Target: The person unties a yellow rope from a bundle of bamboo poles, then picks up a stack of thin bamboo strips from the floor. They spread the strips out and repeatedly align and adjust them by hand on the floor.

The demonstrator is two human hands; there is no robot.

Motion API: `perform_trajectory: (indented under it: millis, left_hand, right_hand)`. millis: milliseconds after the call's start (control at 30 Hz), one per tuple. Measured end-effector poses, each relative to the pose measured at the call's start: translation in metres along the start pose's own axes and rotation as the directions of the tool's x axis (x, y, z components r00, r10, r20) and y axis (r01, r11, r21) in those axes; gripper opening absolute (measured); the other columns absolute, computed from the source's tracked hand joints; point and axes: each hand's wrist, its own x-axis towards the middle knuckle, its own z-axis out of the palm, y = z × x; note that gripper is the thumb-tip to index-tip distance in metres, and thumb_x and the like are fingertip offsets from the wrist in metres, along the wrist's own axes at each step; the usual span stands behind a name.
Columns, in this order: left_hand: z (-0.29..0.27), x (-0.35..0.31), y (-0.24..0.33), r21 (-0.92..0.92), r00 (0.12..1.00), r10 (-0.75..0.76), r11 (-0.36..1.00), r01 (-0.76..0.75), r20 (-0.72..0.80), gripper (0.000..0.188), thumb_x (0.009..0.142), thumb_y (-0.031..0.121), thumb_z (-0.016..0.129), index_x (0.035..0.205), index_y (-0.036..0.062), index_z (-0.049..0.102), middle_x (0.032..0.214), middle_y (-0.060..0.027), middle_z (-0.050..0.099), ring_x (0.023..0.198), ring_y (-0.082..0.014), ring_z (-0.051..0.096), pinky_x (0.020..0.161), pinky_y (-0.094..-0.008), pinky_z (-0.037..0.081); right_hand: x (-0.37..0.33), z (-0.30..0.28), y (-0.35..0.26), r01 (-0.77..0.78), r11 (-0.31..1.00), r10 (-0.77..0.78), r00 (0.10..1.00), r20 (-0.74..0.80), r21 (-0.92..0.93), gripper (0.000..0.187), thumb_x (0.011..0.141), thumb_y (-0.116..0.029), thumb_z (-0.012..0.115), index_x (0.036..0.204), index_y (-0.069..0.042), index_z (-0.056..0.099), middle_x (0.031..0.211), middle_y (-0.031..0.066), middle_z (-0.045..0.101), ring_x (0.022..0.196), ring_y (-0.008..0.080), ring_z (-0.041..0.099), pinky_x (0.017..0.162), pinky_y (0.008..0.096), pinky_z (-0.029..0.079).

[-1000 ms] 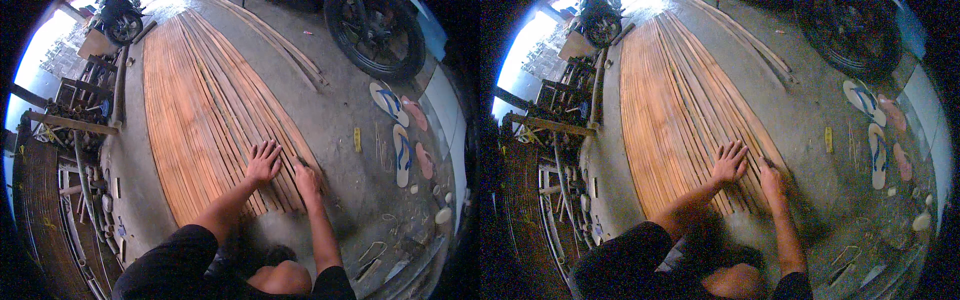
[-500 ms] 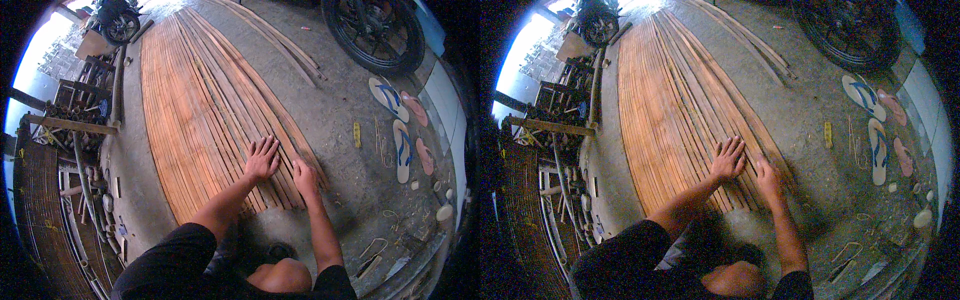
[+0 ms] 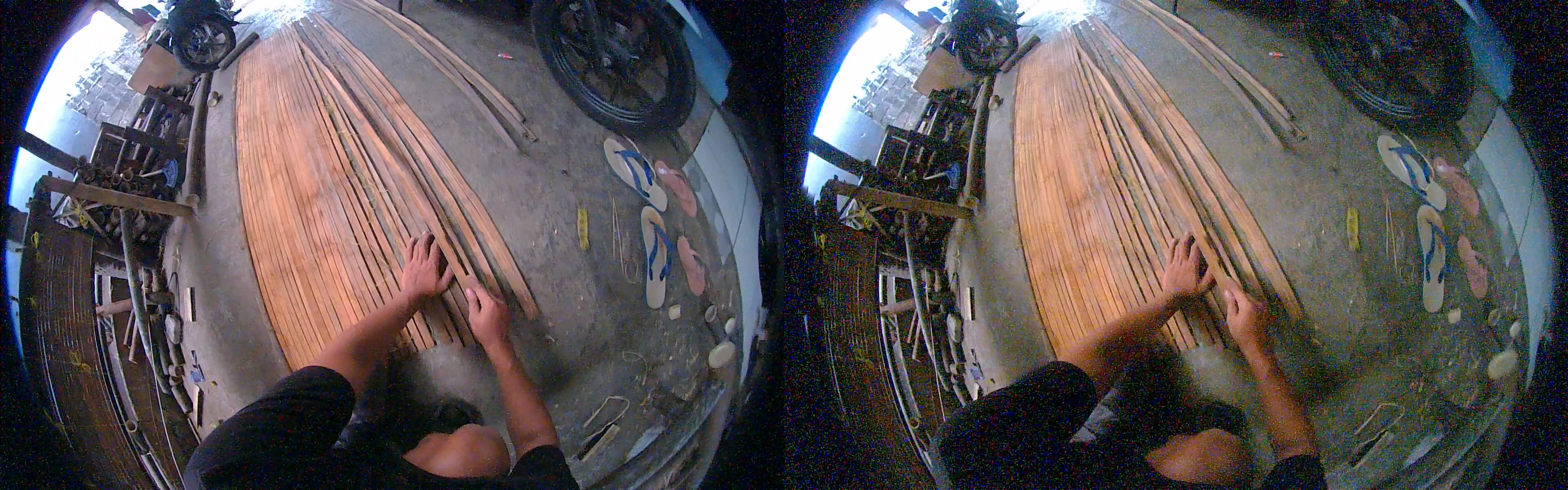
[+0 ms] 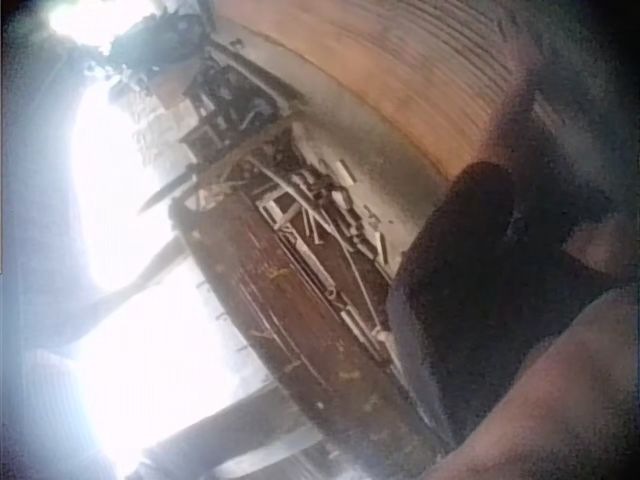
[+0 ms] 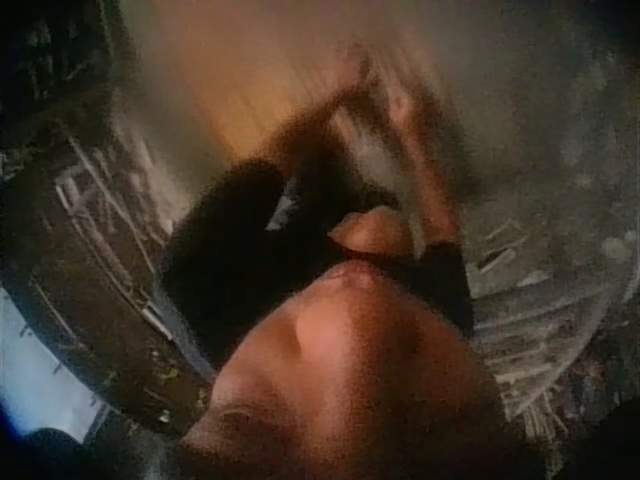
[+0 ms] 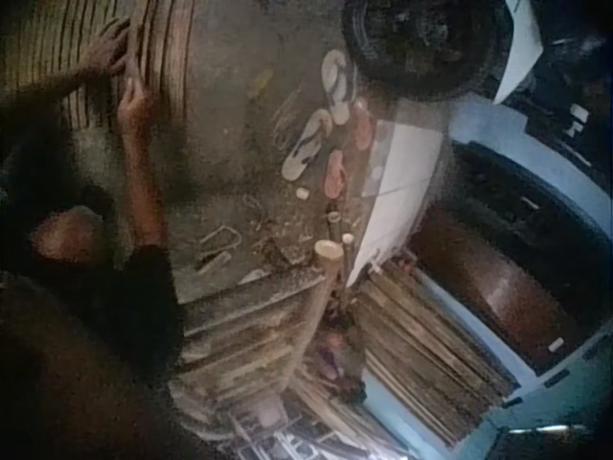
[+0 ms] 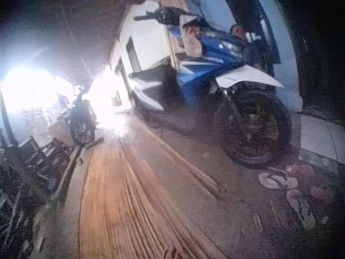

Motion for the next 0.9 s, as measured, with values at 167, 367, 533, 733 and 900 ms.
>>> perform_trajectory:
  millis: [167,367,533,733,900]
  left_hand:
    - [0.007,0.001,-0.006,0.002,0.997,0.002,1.0,-0.002,-0.082,0.07,0.095,0.047,0.055,0.145,-0.0006,0.041,0.15,-0.0245,0.039,0.145,-0.0392,0.032,0.124,-0.0528,0.014]
    - [-0.013,0.004,0.008,-0.166,0.998,-0.041,0.986,0.033,-0.046,0.067,0.097,0.047,0.053,0.145,0.0017,0.041,0.146,-0.0238,0.043,0.144,-0.0393,0.033,0.121,-0.0532,0.017]
    - [-0.005,0.021,0.018,-0.198,0.973,-0.113,0.978,0.073,-0.199,0.07,0.098,0.046,0.056,0.15,0.002,0.037,0.15,-0.0226,0.041,0.145,-0.04,0.032,0.121,-0.0573,0.014]
    - [0.005,0.091,0.059,-0.126,0.996,0.069,0.989,-0.075,-0.052,0.073,0.101,0.048,0.049,0.157,0.0061,0.028,0.161,-0.0233,0.029,0.151,-0.0397,0.024,0.122,-0.0562,0.013]
    - [0.027,0.108,0.057,0.001,0.999,0.014,1.0,-0.014,-0.04,0.073,0.102,0.051,0.042,0.156,0.0021,0.031,0.163,-0.0222,0.027,0.151,-0.0397,0.023,0.123,-0.0558,0.013]
  right_hand:
    - [0.004,-0.01,-0.024,0.028,0.988,-0.023,0.999,-0.038,0.149,0.034,0.098,-0.022,0.061,0.126,-0.004,0.067,0.115,0.0215,0.071,0.106,0.0364,0.07,0.089,0.0409,0.055]
    - [0.023,-0.059,-0.002,-0.049,0.989,0.054,0.998,-0.032,0.143,0.034,0.097,-0.023,0.065,0.122,-0.001,0.068,0.121,0.0195,0.07,0.114,0.0323,0.067,0.096,0.0386,0.052]
    - [0.046,-0.09,0.039,-0.021,0.997,0.027,0.995,-0.091,0.074,0.029,0.095,-0.02,0.068,0.121,-0.007,0.071,0.111,0.0173,0.073,0.103,0.0297,0.073,0.085,0.0366,0.057]
    - [0.063,-0.097,0.053,0.002,1.0,-0.003,0.996,-0.088,-0.014,0.03,0.096,-0.022,0.066,0.119,-0.003,0.07,0.111,0.019,0.072,0.101,0.0362,0.071,0.087,0.0406,0.056]
    - [0.066,-0.088,0.057,-0.052,0.998,0.053,0.998,-0.025,0.042,0.031,0.097,-0.023,0.064,0.12,-0.004,0.07,0.114,0.0209,0.07,0.103,0.0385,0.07,0.088,0.0428,0.056]
